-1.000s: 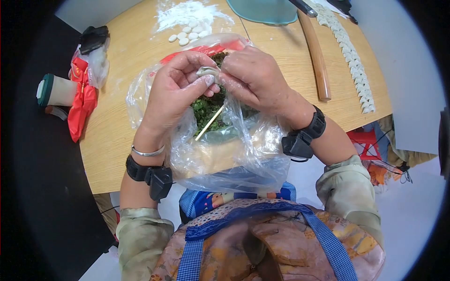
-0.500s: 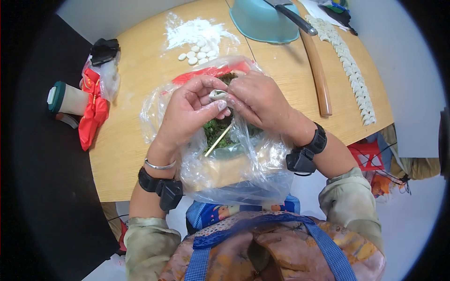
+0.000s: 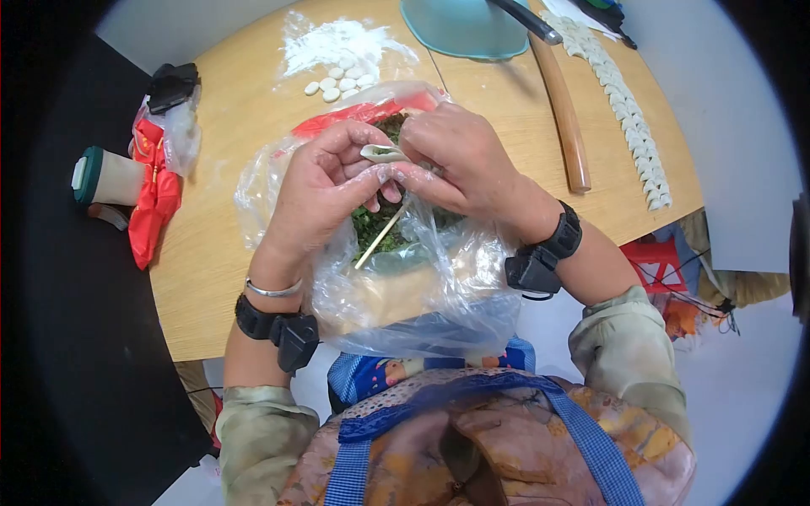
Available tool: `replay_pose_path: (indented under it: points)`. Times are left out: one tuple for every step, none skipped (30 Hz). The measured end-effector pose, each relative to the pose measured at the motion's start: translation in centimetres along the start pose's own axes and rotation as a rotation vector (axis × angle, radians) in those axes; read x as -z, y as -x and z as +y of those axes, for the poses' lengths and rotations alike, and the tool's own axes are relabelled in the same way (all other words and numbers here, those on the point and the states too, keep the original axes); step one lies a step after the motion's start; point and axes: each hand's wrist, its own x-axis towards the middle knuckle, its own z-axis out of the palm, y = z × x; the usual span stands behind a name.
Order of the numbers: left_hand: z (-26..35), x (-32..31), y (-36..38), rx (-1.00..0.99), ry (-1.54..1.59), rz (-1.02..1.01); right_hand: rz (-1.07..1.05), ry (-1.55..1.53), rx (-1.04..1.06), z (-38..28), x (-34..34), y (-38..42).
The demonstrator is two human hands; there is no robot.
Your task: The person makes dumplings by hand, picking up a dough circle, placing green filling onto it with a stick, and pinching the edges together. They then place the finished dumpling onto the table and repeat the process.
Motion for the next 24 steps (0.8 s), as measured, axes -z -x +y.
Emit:
replay_pose_path:
  points:
    - [0.02, -0.06, 0.03, 0.003, 0.003, -0.001, -0.002, -0.001, -0.004, 0.04, -0.03, 0.02]
    - [0.03, -0.1, 0.04, 0.004, -0.014, 0.005, -0.016, 0.012, 0.009, 0.13, -0.04, -0.01]
    - [0.01, -0.13, 0.05, 0.005, -0.032, 0.01, -0.03, 0.024, 0.023, 0.22, -0.09, 0.02]
    - [-0.03, -0.14, 0.07, 0.008, -0.029, 0.011, -0.032, 0.022, 0.02, 0.24, -0.16, 0.09]
    - [-0.04, -0.11, 0.04, -0.004, -0.036, 0.02, -0.037, 0.024, 0.019, 0.28, -0.23, 0.12]
    - [-0.03, -0.1, 0.01, -0.016, -0.044, 0.029, -0.042, 0.026, 0.019, 0.3, -0.29, 0.12]
    - [-0.01, -0.12, 0.01, -0.015, -0.042, 0.03, -0.044, 0.025, 0.018, 0.3, -0.37, 0.12]
    - [0.05, -0.17, 0.0, -0.012, -0.041, 0.038, -0.034, 0.034, 0.03, 0.31, -0.46, 0.09]
    - [0.08, -0.17, -0.01, -0.01, -0.041, 0.047, -0.024, 0.042, 0.044, 0.34, -0.54, 0.07]
    - [0.09, -0.07, 0.0, -0.01, -0.041, 0.049, -0.025, 0.041, 0.045, 0.39, -0.58, 0.05]
    - [0.11, 0.08, 0.0, 0.014, -0.032, 0.064, -0.02, 0.043, 0.051, 0.43, -0.58, 0.05]
    - [0.14, 0.22, 0.0, 0.039, -0.024, 0.079, -0.014, 0.046, 0.057, 0.42, -0.54, 0.02]
    - [0.09, 0.35, -0.01, 0.039, -0.024, 0.08, -0.014, 0.045, 0.057, 0.38, -0.45, 0.02]
    - [-0.05, 0.47, -0.01, 0.018, -0.005, 0.065, -0.03, 0.027, 0.042, 0.32, -0.31, 0.08]
    - [-0.13, 0.51, -0.02, -0.003, 0.013, 0.05, -0.046, 0.009, 0.025, 0.22, -0.15, 0.07]
    - [-0.21, 0.54, -0.05, -0.002, 0.014, 0.049, -0.046, 0.01, 0.024, 0.17, 0.03, 0.02]
    - [-0.31, 0.55, -0.07, -0.023, 0.007, 0.036, -0.064, -0.004, 0.021, 0.14, 0.22, -0.01]
    - [-0.28, 0.46, -0.08, -0.043, 0.0, 0.024, -0.084, -0.019, 0.018, 0.11, 0.31, -0.02]
    - [-0.27, 0.35, -0.06, -0.042, 0.001, 0.024, -0.085, -0.02, 0.017, 0.06, 0.28, -0.05]
    - [-0.24, 0.2, -0.03, -0.048, -0.021, 0.024, -0.057, -0.016, 0.014, -0.01, 0.19, -0.09]
    - [-0.21, 0.09, -0.01, -0.055, -0.042, 0.023, -0.03, -0.011, 0.011, -0.04, 0.11, -0.09]
    - [-0.26, 0.08, 0.0, -0.054, -0.041, 0.023, -0.031, -0.012, 0.009, -0.04, 0.07, -0.06]
    - [-0.33, 0.1, 0.0, -0.054, -0.063, 0.019, -0.036, 0.008, 0.005, -0.02, 0.03, -0.04]
    - [-0.42, 0.11, 0.01, -0.055, -0.084, 0.016, -0.041, 0.027, 0.0, 0.04, -0.03, 0.01]
